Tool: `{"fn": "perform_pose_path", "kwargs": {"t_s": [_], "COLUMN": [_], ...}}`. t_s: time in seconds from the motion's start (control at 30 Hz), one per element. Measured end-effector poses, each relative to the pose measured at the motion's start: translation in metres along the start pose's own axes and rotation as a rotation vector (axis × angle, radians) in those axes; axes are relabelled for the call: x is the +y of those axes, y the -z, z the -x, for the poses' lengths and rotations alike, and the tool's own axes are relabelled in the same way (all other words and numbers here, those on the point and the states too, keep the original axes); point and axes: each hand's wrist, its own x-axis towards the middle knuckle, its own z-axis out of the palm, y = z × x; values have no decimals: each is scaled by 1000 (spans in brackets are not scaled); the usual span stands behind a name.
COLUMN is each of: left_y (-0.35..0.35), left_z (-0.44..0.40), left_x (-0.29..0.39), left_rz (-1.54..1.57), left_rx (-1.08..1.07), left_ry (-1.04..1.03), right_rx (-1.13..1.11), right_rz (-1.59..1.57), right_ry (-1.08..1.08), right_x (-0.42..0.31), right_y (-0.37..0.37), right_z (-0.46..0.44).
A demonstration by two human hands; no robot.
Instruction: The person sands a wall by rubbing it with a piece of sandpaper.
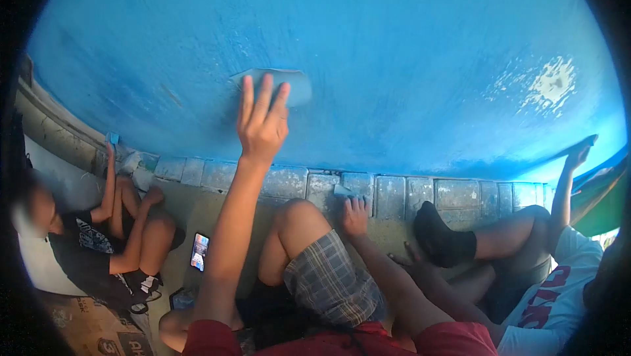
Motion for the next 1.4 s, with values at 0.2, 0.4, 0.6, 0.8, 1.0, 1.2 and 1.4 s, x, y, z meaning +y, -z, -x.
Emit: {"fn": "perform_pose_path", "kwargs": {"t_s": [0.2, 0.4, 0.6, 0.8, 1.0, 1.2, 1.4], "left_y": [-14, -4, -9, 38, 25, -5, -18], "left_z": [-22, -97, -121, -150, -54, 15, -57], "left_x": [10, 20, 38, -26, -22, 5, 27], "left_rz": [31, 80, 118, -98, -2, 44, 129], "left_rx": [215, 162, -34, 88, -101, 26, 220], "left_ry": [292, -42, -509, -288, -85, 217, 204], "right_rx": [-134, -132, -113, -45, -72, -73, -104], "right_rz": [26, 17, -10, -68, -119, -137, -116], "right_ry": [-80, -85, -58, 0, -34, -67, -41], "right_x": [-6, -14, -10, -2, -7, -4, -4], "right_y": [10, 11, 0, 2, 5, 6, 12], "right_z": [0, -7, 0, 2, 3, 1, -2]}}
